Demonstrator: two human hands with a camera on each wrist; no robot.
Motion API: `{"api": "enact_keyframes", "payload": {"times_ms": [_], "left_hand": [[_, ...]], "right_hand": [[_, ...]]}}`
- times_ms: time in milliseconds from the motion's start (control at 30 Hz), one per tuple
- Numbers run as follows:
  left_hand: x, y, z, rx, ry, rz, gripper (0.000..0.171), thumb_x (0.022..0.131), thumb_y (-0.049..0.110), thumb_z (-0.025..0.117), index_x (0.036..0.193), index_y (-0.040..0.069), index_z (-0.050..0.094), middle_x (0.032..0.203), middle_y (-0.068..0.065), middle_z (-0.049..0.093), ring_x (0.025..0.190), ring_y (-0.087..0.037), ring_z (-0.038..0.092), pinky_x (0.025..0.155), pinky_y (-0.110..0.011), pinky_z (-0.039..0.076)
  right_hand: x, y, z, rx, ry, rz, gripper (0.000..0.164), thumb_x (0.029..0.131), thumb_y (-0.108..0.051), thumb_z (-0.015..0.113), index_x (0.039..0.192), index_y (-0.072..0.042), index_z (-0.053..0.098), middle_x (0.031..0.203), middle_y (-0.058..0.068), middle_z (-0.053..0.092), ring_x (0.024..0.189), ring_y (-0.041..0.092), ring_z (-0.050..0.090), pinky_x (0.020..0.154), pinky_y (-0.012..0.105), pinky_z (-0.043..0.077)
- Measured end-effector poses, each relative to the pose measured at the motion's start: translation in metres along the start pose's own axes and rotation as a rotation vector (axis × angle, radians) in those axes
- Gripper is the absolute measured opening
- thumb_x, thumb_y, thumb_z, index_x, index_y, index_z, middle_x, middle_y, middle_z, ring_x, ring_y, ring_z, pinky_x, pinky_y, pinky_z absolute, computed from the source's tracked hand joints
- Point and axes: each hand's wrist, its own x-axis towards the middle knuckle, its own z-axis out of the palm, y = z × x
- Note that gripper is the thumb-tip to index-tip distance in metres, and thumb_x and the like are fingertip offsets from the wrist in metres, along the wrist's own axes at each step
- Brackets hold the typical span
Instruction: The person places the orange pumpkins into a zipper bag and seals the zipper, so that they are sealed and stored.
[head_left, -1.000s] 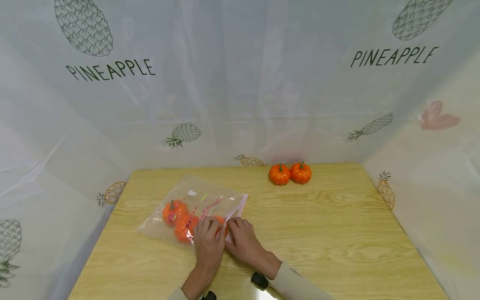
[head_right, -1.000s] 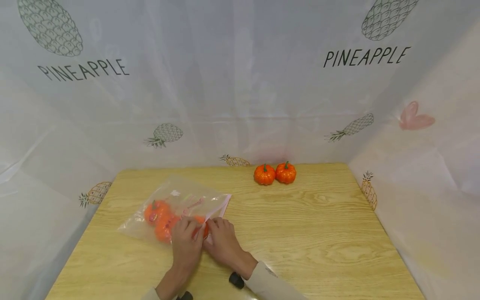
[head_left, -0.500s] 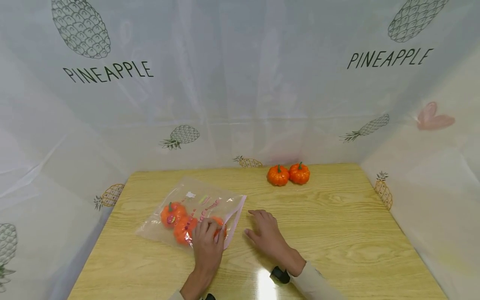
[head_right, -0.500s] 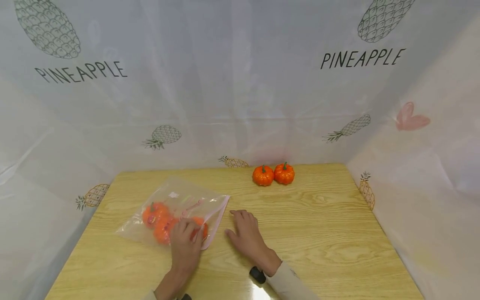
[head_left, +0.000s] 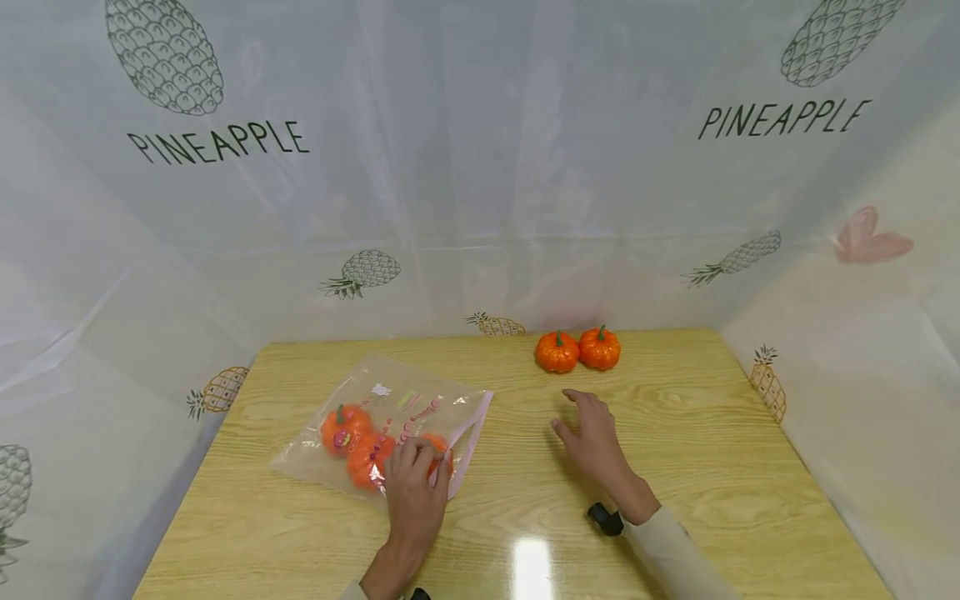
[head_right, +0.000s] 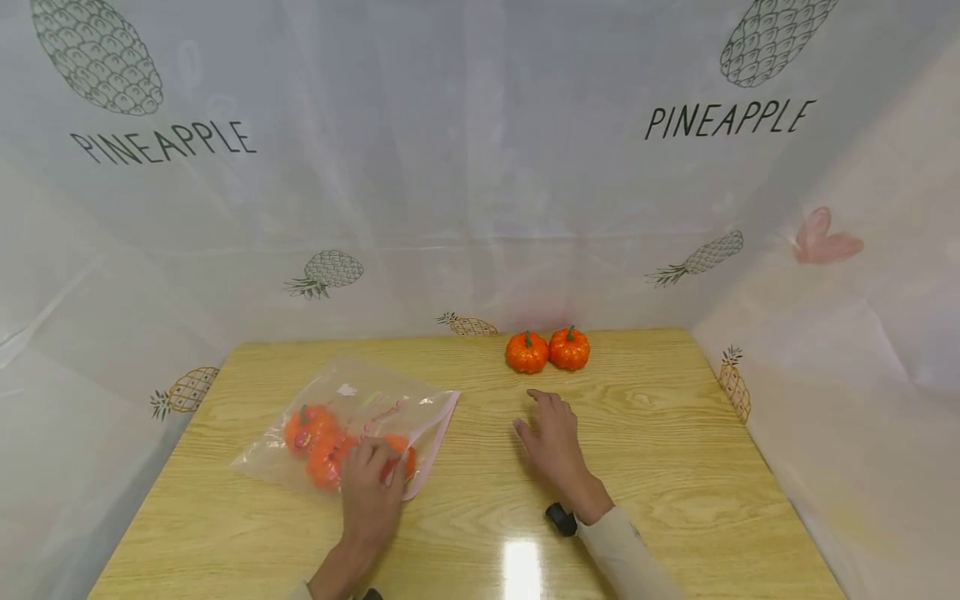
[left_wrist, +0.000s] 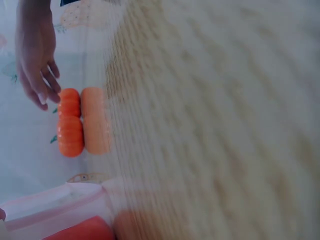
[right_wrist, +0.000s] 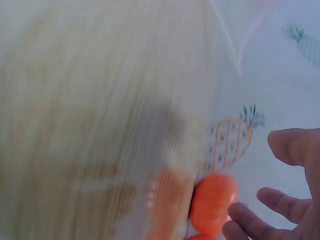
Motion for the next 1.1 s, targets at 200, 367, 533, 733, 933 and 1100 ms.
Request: {"api": "enact_keyframes", "payload": {"times_ms": [200,367,533,733,933,1100], "left_hand": [[0.000,0.001,-0.002,0.004,0.004,0.002,0.025,0.082,0.002,0.085,0.076,0.010,0.062,0.090,-0.005,0.061,0.078,-0.019,0.049,0.072,-0.034,0.035],[0.001,0.000,-0.002,0.007,0.008,0.011,0.026,0.082,0.002,0.085,0.075,0.011,0.061,0.090,-0.004,0.060,0.078,-0.018,0.048,0.072,-0.035,0.035],[0.001,-0.001,-0.002,0.008,0.005,0.014,0.027,0.083,0.003,0.084,0.076,0.012,0.060,0.091,-0.004,0.061,0.078,-0.018,0.049,0.072,-0.035,0.036],[0.002,-0.001,-0.001,0.005,0.005,0.009,0.027,0.082,0.003,0.085,0.076,0.012,0.061,0.091,-0.004,0.061,0.079,-0.018,0.050,0.071,-0.035,0.036],[0.001,0.000,-0.001,0.001,-0.003,0.002,0.026,0.083,0.003,0.084,0.076,0.012,0.060,0.090,-0.005,0.061,0.078,-0.018,0.049,0.071,-0.034,0.036],[0.001,0.000,-0.002,0.009,-0.013,-0.005,0.024,0.082,0.002,0.085,0.077,0.011,0.062,0.091,-0.005,0.061,0.077,-0.018,0.049,0.072,-0.035,0.037]], "right_hand": [[0.012,0.020,-0.011,-0.008,0.063,0.046,0.056,0.099,-0.010,0.073,0.145,0.011,0.048,0.140,0.035,0.050,0.128,0.055,0.047,0.106,0.071,0.033],[0.023,0.033,-0.020,-0.041,0.182,0.051,0.059,0.095,-0.008,0.076,0.142,0.015,0.047,0.136,0.040,0.048,0.124,0.059,0.046,0.104,0.072,0.033],[0.041,0.045,-0.031,-0.059,0.218,0.078,0.067,0.095,-0.010,0.076,0.146,0.016,0.041,0.139,0.043,0.041,0.126,0.062,0.041,0.106,0.073,0.032],[0.065,0.059,-0.039,-0.097,0.197,0.088,0.076,0.091,-0.012,0.080,0.148,0.017,0.039,0.141,0.045,0.042,0.125,0.065,0.042,0.104,0.074,0.035],[0.084,0.069,-0.044,-0.127,0.124,0.142,0.082,0.092,-0.016,0.082,0.152,0.015,0.035,0.147,0.044,0.039,0.129,0.065,0.041,0.107,0.075,0.033],[0.095,0.073,-0.044,-0.145,0.051,0.175,0.082,0.095,-0.019,0.079,0.154,0.014,0.032,0.150,0.044,0.037,0.132,0.065,0.039,0.109,0.075,0.032]]}}
